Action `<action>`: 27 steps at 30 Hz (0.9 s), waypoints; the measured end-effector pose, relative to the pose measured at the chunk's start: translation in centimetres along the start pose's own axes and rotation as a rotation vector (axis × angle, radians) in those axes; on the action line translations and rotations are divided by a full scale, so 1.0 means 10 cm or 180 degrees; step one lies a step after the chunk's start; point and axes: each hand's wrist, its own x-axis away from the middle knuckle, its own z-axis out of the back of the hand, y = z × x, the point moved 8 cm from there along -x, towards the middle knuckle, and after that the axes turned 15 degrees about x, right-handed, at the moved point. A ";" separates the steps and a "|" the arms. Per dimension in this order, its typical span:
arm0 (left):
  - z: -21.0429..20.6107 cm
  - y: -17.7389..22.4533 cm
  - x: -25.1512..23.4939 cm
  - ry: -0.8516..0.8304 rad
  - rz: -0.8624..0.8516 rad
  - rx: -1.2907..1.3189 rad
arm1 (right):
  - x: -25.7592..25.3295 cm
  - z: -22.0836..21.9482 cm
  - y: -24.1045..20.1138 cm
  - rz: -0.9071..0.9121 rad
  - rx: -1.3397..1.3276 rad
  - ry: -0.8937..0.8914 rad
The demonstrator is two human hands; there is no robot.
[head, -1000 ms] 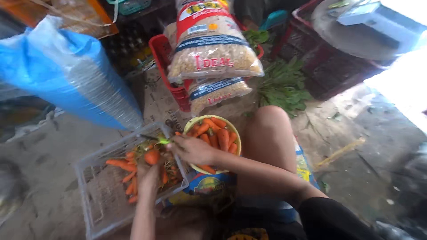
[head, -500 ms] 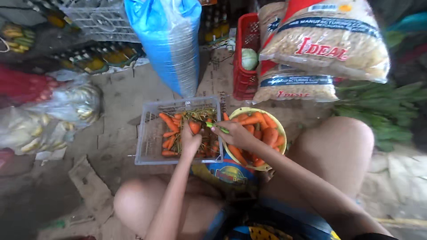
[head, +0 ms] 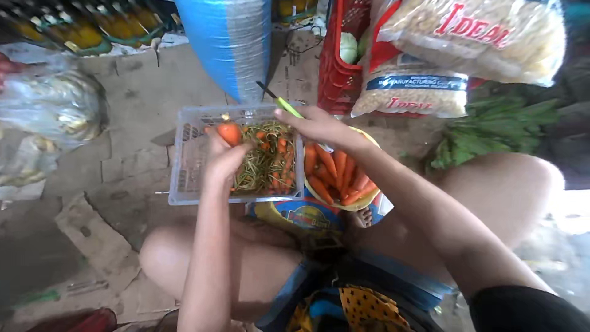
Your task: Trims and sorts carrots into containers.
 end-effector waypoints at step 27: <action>-0.09 -2.26 -0.45 -0.0705 0.1961 -0.4034 | 0.45 0.34 1.50 -0.1215 0.1957 0.0357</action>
